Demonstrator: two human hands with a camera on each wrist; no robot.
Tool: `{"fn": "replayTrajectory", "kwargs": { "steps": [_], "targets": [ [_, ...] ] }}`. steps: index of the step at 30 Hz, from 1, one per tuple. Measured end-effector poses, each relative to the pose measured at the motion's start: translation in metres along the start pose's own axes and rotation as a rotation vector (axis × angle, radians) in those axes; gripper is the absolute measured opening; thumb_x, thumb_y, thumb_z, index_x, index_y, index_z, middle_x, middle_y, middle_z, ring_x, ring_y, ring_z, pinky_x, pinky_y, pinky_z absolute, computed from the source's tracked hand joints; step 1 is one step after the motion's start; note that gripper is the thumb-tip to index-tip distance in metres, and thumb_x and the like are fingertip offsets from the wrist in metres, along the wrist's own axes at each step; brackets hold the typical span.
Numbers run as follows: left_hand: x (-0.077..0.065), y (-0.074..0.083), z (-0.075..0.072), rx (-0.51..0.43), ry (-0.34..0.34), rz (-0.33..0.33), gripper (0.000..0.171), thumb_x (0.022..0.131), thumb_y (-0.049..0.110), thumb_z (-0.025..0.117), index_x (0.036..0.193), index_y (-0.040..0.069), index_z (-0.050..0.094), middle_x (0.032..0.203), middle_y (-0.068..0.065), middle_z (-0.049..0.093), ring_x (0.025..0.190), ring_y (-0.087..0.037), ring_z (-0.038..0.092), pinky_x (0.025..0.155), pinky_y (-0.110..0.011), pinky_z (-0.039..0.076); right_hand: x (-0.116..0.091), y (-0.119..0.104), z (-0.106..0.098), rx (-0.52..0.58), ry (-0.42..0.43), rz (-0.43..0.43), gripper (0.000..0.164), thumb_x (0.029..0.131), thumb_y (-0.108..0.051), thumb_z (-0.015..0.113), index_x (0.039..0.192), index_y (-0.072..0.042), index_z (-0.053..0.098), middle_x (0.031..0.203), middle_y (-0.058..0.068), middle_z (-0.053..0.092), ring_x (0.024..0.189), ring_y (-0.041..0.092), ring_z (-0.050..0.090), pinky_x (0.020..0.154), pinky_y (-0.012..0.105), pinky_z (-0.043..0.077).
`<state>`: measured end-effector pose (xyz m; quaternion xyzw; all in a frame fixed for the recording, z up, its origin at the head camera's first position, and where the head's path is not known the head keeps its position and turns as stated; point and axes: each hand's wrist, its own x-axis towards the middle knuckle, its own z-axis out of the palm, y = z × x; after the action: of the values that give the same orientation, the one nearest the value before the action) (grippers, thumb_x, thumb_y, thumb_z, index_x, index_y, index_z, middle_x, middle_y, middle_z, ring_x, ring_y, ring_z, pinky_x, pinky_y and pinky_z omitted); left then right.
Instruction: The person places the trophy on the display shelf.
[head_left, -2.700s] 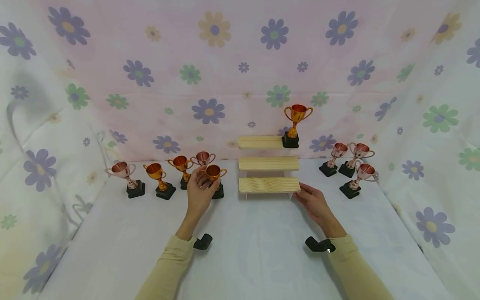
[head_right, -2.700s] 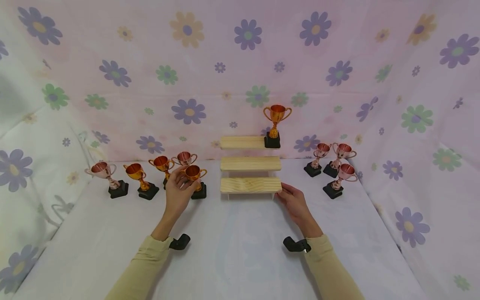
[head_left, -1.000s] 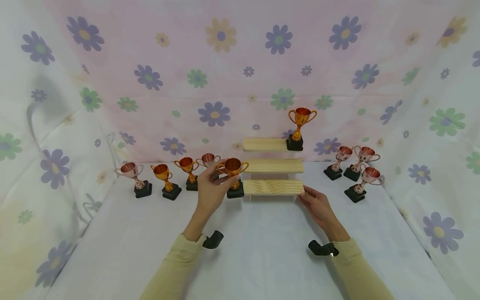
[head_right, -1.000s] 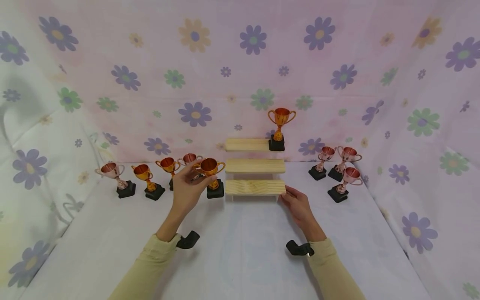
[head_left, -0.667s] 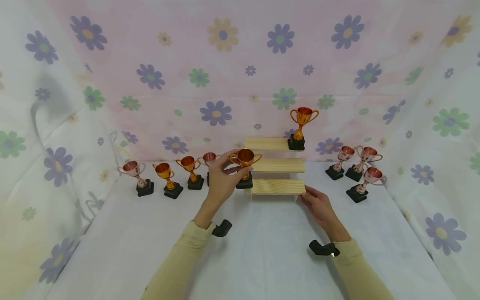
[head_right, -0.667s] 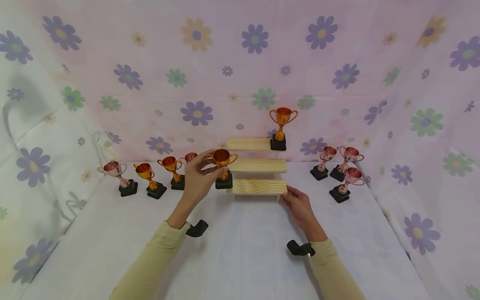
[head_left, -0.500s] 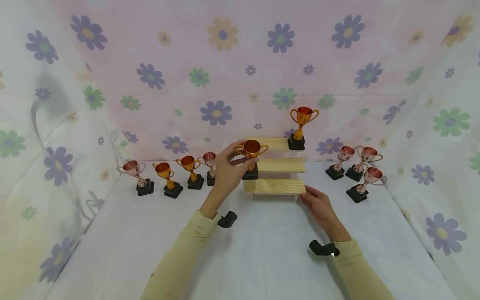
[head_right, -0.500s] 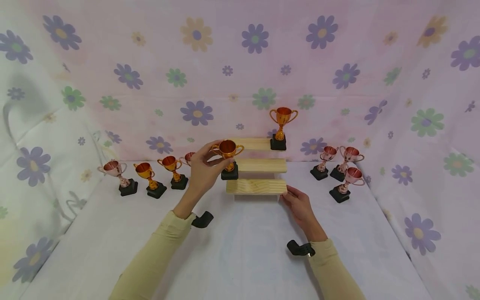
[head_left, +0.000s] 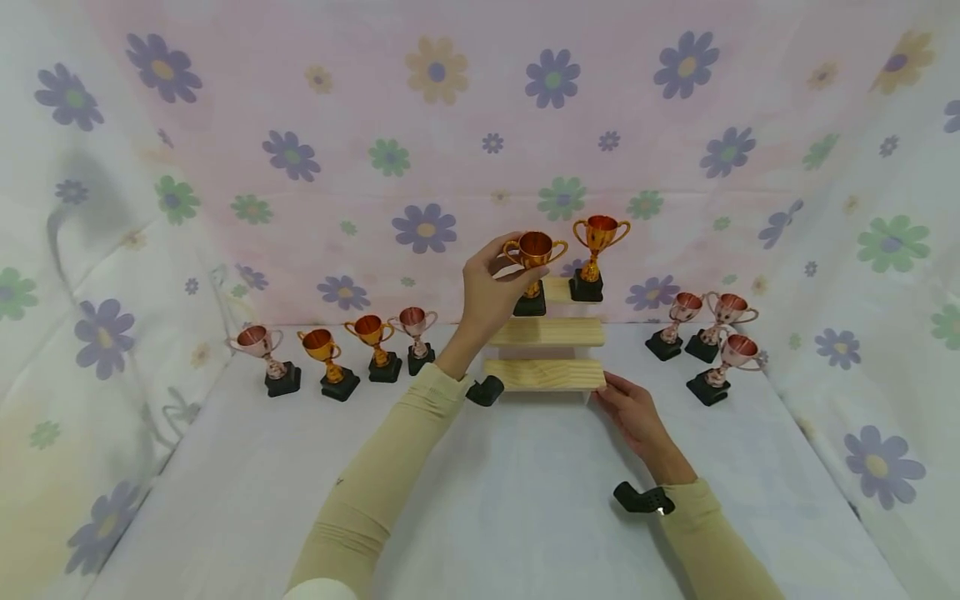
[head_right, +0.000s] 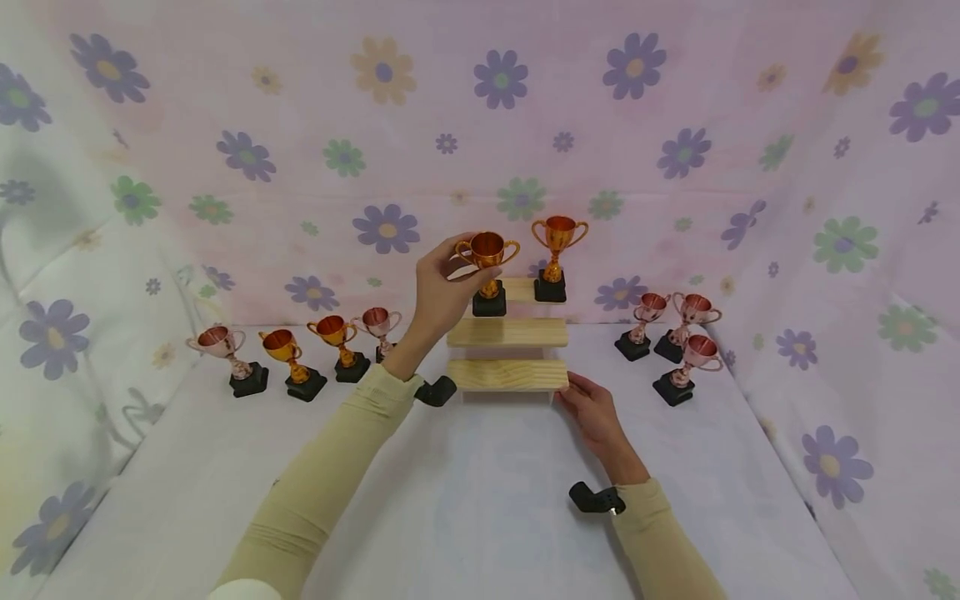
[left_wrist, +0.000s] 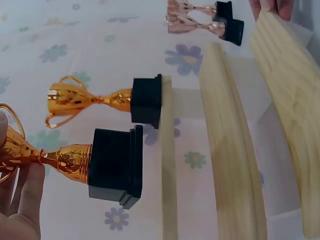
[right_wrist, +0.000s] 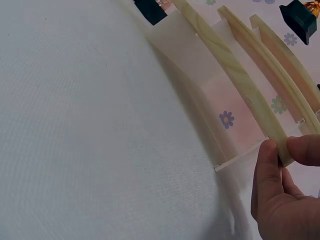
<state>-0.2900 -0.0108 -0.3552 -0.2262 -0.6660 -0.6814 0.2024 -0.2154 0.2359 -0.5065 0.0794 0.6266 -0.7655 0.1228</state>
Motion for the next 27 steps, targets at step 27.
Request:
{"fn": "replayTrajectory", "kwargs": {
  "steps": [27],
  "targets": [
    [0.039,-0.032,0.011,0.057,0.013,-0.103,0.046,0.087,0.006,0.081,0.129,0.000,0.063,0.121,-0.020,0.066,0.099,-0.036,0.069,0.087,-0.033,0.061,-0.001,-0.002,0.003,-0.003,0.009,-0.003,0.055,0.107,-0.003,0.042,0.158,0.007,0.021,0.159,0.024,0.031,0.107,-0.004,0.059,0.101,0.015,0.050]
  ]
}}
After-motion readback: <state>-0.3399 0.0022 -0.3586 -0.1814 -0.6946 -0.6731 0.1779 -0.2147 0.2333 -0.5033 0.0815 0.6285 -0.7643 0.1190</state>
